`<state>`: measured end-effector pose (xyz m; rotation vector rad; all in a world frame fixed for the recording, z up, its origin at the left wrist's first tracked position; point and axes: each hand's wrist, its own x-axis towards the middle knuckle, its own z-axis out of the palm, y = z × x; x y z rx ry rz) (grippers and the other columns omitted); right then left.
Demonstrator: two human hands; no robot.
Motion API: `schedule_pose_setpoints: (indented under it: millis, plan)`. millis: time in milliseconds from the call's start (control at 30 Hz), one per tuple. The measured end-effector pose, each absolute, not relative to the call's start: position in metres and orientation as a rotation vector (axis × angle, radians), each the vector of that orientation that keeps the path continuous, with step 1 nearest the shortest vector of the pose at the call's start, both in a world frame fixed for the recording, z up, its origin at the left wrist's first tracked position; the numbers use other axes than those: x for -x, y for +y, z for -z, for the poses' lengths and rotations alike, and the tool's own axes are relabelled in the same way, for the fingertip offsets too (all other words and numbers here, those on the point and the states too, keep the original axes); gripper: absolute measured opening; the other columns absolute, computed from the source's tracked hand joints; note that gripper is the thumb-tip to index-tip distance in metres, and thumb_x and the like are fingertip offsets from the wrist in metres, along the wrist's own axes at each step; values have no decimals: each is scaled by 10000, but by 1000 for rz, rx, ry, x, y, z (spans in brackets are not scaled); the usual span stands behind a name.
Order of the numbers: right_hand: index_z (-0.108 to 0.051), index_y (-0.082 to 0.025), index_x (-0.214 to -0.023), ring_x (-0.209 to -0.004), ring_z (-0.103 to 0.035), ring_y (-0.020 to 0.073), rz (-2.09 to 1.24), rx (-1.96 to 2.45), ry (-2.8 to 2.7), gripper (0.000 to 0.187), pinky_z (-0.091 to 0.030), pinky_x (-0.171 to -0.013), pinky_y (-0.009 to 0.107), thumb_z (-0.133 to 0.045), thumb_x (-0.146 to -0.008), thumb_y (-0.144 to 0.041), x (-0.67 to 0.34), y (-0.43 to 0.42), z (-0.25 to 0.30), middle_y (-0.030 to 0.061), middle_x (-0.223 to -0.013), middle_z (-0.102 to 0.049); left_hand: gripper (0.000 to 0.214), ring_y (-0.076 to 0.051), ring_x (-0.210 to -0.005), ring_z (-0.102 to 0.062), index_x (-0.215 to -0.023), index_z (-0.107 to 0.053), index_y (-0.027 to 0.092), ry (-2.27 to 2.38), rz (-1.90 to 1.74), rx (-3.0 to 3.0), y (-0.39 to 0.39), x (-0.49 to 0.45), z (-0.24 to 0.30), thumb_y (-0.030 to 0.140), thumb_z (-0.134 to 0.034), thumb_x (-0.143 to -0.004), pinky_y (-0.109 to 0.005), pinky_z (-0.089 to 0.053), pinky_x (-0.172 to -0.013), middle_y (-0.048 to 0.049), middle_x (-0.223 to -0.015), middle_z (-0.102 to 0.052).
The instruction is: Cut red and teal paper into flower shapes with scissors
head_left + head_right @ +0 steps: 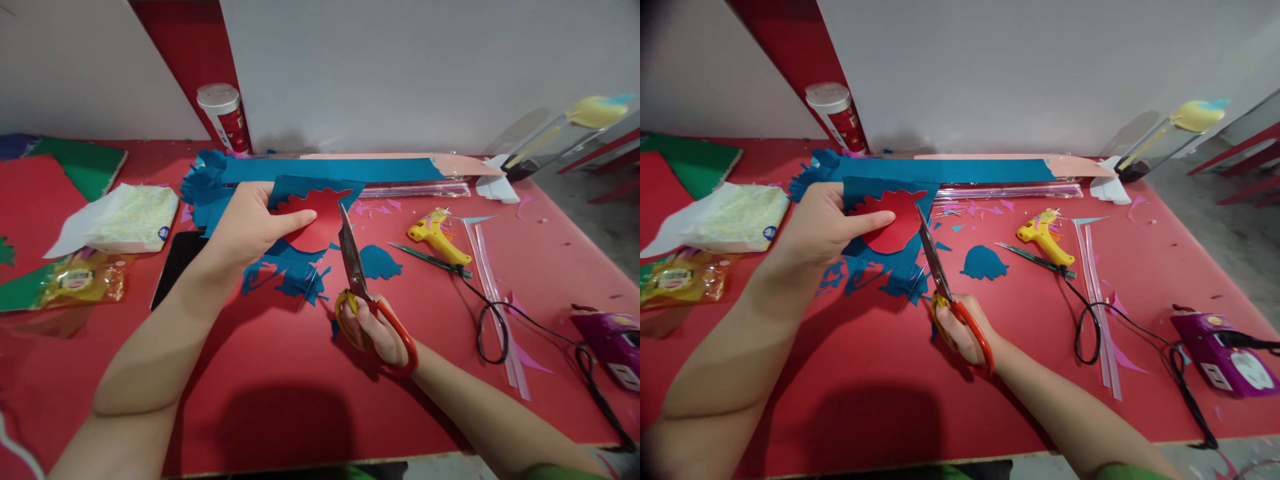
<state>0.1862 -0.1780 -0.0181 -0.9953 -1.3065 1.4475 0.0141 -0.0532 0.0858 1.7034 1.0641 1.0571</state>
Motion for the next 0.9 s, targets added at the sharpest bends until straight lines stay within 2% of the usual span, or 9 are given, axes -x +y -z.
schedule_pose_setpoints:
  millis: [200, 567, 900]
  plan:
    - [-389, -197, -526, -420, -339, 99, -1558, 831, -1241, 476, -281, -433, 254, -391, -859, -538, -185, -177, 16, -32, -444, -362, 196, -171, -721, -632, -783, -674, 145, 997, -1014, -1670, -50, -13, -85, 274, -710, -639, -270, -515, -654, -13, -770, -677]
    - [-394, -192, -553, -366, -338, 80, -1690, 677, -1102, 459, -267, -385, 232, -430, -846, -544, -180, -177, 9, -48, -428, -358, 244, -199, -719, -650, -809, -679, 160, 936, -991, -1609, -45, -12, -81, 300, -736, -618, -306, -531, -638, -11, -762, -685]
    - [-409, -187, -578, -337, -309, 72, -1778, 588, -1095, 513, -261, -335, 199, -362, -825, -634, -182, -175, 6, -61, -409, -337, 231, -195, -726, -655, -787, -674, 165, 827, -979, -1515, -37, -12, -72, 278, -748, -601, -297, -545, -638, -4, -764, -693]
